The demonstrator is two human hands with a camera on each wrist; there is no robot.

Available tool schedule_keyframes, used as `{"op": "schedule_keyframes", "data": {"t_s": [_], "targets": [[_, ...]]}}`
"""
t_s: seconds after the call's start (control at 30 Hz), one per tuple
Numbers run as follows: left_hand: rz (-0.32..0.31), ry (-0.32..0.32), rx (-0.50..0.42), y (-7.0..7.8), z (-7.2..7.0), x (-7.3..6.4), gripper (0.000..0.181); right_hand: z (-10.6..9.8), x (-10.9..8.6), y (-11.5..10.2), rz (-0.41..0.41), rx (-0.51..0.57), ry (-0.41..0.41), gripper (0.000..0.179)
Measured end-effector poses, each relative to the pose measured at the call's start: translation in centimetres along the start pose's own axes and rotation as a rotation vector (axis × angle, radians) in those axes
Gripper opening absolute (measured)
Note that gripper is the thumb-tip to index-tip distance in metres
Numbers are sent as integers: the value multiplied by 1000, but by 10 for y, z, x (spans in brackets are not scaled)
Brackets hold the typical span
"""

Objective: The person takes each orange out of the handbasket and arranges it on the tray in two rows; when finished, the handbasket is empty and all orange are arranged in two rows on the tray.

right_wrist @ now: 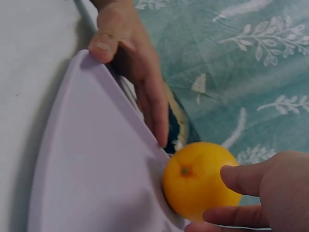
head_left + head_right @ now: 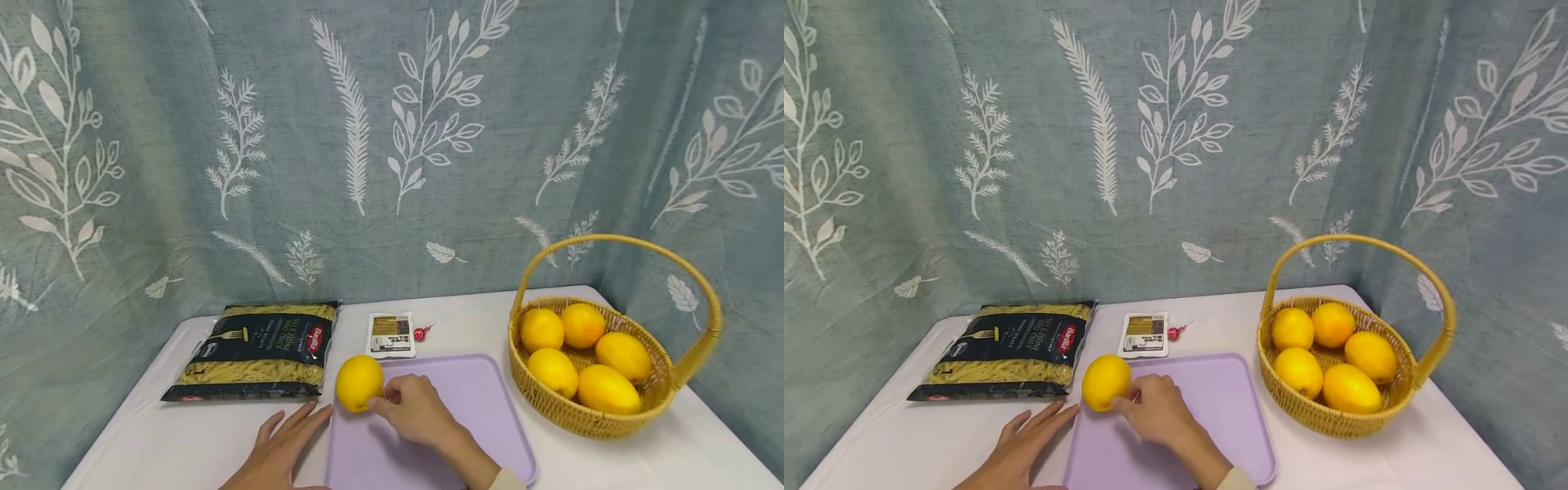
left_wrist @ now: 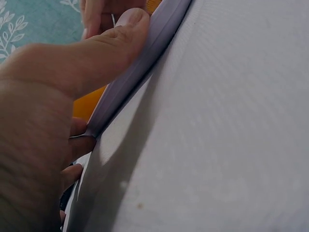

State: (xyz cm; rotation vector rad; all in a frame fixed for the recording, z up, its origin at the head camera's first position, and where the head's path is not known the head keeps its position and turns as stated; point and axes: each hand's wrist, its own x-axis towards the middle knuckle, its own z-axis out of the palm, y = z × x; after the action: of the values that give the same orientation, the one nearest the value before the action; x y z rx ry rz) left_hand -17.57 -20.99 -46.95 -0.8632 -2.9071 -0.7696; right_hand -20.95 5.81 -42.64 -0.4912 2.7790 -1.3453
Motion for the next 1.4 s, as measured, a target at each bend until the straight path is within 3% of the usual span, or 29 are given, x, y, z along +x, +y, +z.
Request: {"op": "schedule_keyframes", "data": {"t_s": [0.17, 0.5, 0.8, 0.97, 1.13, 1.4], "targets": [[-49, -38, -45, -2, -2, -4, 99, -9, -3, -2, 10, -19, -18, 19], [-45, -51, -58, 1, -1, -2, 97, -50, 0, 0, -15, 4, -4, 18], [-59, -73, -83, 2, -2, -2, 100, -108, -2, 7, 37, 26, 164, 16], [-68, -83, -91, 2, -3, -2, 97, -137, -4, 18, 75, 56, 216, 19], [-92, -102, -99, 4, -4, -1, 98, -159, -6, 32, 118, 16, 280, 27], [-84, -81, -96, 3, -3, 0, 103, -185, -8, 51, 168, -2, 395, 36]]}}
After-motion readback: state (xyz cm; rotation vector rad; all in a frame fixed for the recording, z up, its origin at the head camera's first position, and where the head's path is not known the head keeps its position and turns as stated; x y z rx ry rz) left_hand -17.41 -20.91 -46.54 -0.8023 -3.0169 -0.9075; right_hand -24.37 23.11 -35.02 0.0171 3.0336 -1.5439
